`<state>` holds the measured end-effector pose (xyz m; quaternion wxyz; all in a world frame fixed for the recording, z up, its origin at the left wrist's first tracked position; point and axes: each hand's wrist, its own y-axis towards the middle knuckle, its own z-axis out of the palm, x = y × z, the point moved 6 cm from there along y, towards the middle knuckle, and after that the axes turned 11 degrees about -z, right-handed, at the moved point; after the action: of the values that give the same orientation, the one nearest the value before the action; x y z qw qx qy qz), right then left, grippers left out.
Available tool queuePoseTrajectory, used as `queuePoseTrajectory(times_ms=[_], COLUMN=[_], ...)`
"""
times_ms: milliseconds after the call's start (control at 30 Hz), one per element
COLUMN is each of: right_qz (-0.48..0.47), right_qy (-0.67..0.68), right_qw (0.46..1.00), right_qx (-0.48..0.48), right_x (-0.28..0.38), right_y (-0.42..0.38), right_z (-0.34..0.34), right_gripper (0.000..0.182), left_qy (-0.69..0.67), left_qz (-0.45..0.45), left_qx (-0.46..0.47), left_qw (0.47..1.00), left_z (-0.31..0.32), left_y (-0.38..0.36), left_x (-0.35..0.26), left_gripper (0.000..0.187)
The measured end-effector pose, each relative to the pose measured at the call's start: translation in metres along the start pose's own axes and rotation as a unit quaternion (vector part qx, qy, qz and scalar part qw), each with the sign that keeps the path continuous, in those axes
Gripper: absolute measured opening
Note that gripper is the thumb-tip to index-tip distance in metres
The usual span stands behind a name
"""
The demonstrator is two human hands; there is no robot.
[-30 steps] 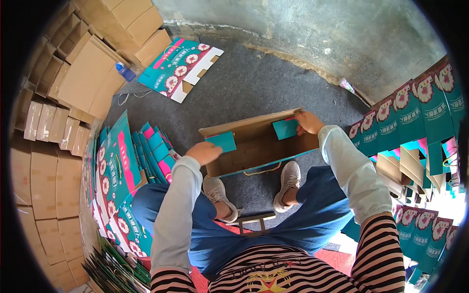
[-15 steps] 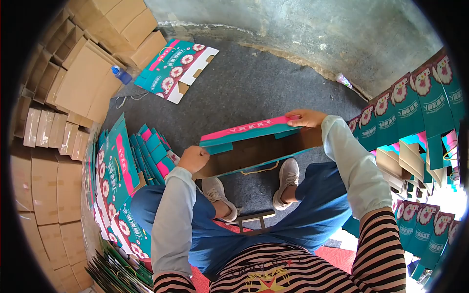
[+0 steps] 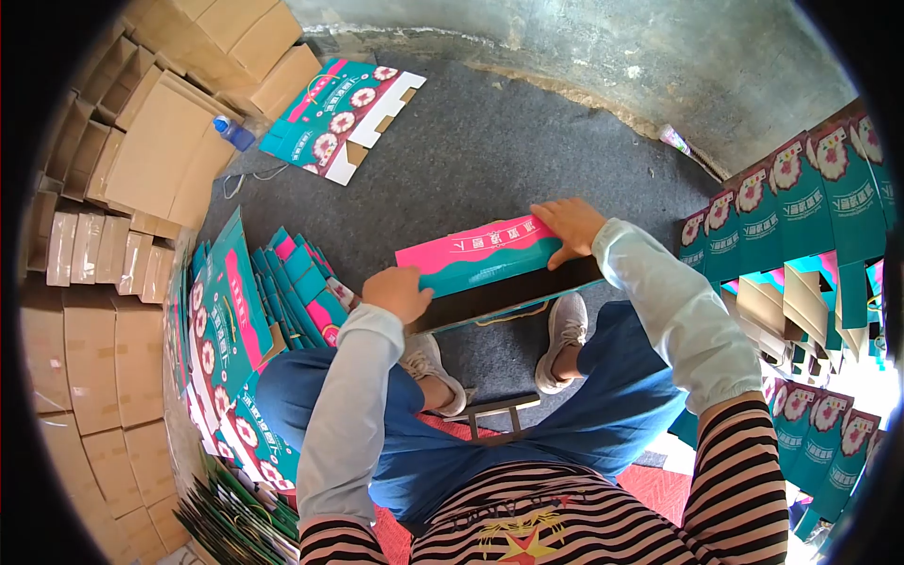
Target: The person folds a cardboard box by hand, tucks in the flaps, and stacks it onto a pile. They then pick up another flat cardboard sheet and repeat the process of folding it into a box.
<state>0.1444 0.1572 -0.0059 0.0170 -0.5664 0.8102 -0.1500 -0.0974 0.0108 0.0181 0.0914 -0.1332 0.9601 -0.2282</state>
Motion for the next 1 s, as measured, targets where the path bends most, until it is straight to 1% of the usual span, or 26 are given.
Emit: queuePoseTrajectory(times_ms=[33, 67, 133, 233, 333, 433, 533, 633, 700, 733, 833, 933, 1000], right_qz=[0.003, 0.007, 0.016, 0.022, 0.019, 0.021, 0.025, 0.038, 0.044, 0.040, 0.032, 0.028, 0.024], right_qy=[0.001, 0.003, -0.009, -0.015, -0.021, -0.017, -0.017, -0.002, 0.014, 0.004, -0.015, -0.019, -0.027], right_qw=[1.000, 1.000, 1.000, 0.999, 0.998, 0.998, 0.998, 0.999, 0.999, 0.999, 0.999, 0.999, 0.999], right_qx=[-0.002, -0.004, -0.020, -0.029, -0.047, -0.050, -0.048, -0.025, -0.004, -0.016, -0.041, -0.039, -0.036], right_x=[0.005, 0.009, 0.010, 0.009, 0.009, 0.009, 0.010, 0.011, 0.011, 0.011, 0.010, 0.009, 0.008], right_y=[0.004, 0.007, 0.009, 0.011, 0.011, 0.012, 0.010, 0.011, 0.011, 0.012, 0.013, 0.012, 0.009], right_z=[0.004, 0.008, 0.008, 0.011, 0.011, 0.011, 0.010, 0.007, 0.007, 0.008, 0.011, 0.010, 0.006], right_gripper=[0.096, 0.096, 0.090, 0.083, 0.080, 0.081, 0.081, 0.082, 0.083, 0.083, 0.083, 0.083, 0.080], left_qy=[0.035, 0.022, -0.005, -0.175, -0.328, -0.276, -0.128, -0.110, -0.109, -0.109, -0.100, -0.114, -0.127], left_qz=[-0.008, -0.023, -0.050, -0.016, 0.066, 0.123, 0.120, 0.113, 0.062, 0.036, 0.000, -0.011, 0.002], left_qx=[0.001, -0.003, -0.009, 0.003, 0.018, -0.029, -0.114, -0.176, -0.177, -0.178, -0.166, -0.141, -0.153], left_qw=[0.999, 0.999, 0.999, 0.984, 0.942, 0.953, 0.978, 0.972, 0.976, 0.977, 0.981, 0.983, 0.980], left_z=[0.000, -0.001, -0.001, -0.001, 0.011, 0.026, 0.025, 0.016, 0.016, 0.015, 0.018, 0.022, 0.025], left_y=[0.000, 0.001, 0.003, 0.005, 0.000, 0.002, -0.005, -0.004, -0.001, 0.000, -0.001, 0.001, 0.002], left_x=[-0.005, -0.005, -0.007, 0.000, -0.005, -0.009, -0.013, -0.008, -0.002, 0.002, 0.004, 0.006, 0.009], left_gripper=[0.044, 0.044, 0.045, 0.047, 0.044, 0.045, 0.054, 0.072, 0.080, 0.084, 0.088, 0.087, 0.087])
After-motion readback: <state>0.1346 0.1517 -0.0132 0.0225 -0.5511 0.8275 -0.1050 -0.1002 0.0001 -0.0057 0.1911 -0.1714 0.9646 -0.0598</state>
